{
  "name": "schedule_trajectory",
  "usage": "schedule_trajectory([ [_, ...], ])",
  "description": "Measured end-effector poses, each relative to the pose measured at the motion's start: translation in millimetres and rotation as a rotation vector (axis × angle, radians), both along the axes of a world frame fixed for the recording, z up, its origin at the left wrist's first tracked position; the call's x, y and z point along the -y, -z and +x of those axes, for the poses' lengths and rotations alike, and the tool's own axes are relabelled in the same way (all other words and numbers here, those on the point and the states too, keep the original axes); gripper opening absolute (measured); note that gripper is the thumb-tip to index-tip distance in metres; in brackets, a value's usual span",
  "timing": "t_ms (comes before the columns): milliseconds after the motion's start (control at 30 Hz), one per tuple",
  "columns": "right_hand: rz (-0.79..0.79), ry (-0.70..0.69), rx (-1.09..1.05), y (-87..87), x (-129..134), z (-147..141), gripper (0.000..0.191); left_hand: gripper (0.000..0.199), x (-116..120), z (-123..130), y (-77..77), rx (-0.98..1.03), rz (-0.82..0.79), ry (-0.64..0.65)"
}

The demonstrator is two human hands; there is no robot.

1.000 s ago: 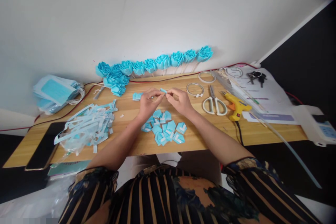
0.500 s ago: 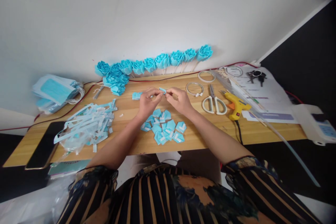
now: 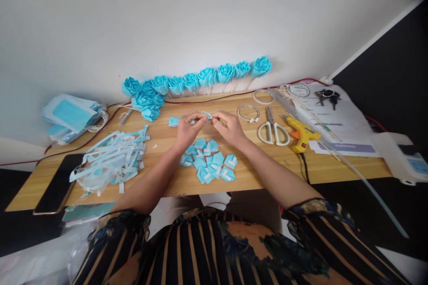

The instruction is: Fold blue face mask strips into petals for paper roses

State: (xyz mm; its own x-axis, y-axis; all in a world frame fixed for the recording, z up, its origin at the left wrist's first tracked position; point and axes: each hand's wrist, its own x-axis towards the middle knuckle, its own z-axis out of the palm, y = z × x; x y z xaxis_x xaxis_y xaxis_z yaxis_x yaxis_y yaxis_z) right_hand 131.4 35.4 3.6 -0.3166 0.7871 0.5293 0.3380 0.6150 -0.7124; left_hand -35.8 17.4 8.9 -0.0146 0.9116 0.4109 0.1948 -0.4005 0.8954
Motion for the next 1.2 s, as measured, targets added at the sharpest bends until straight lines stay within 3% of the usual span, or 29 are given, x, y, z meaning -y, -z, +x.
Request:
schedule_trajectory([
  [333, -0.060, -0.054, -0.048, -8.9, 4, 3, 0.020, 0.022, -6, -8, 4.8, 0.220, -0.163, 0.014],
  [500, -0.081, 0.033, -0.133, -13.3, -2, 11, 0.021, 0.019, -5, -9, -0.3, 0.227, -0.225, 0.066],
  [700, -0.175, -0.094, -0.012, -12.3, -5, 12, 0.023, 0.018, -7, -9, 2.4, 0.155, -0.224, 0.092],
  [900, -0.153, -0.063, 0.016, -6.5, -5, 7, 0.018, 0.023, -10, -10, 6.5, -0.019, -0.119, 0.038],
  [1067, -0.098, 0.024, 0.002, -2.8, -6, 6, 0.016, 0.021, -4, -9, 0.8, -0.172, 0.135, -0.134],
  [1200, -0.086, 0.049, 0.011, -2.6, -5, 5, 0.015, 0.016, -2, -9, -1.0, -0.346, 0.279, -0.159],
])
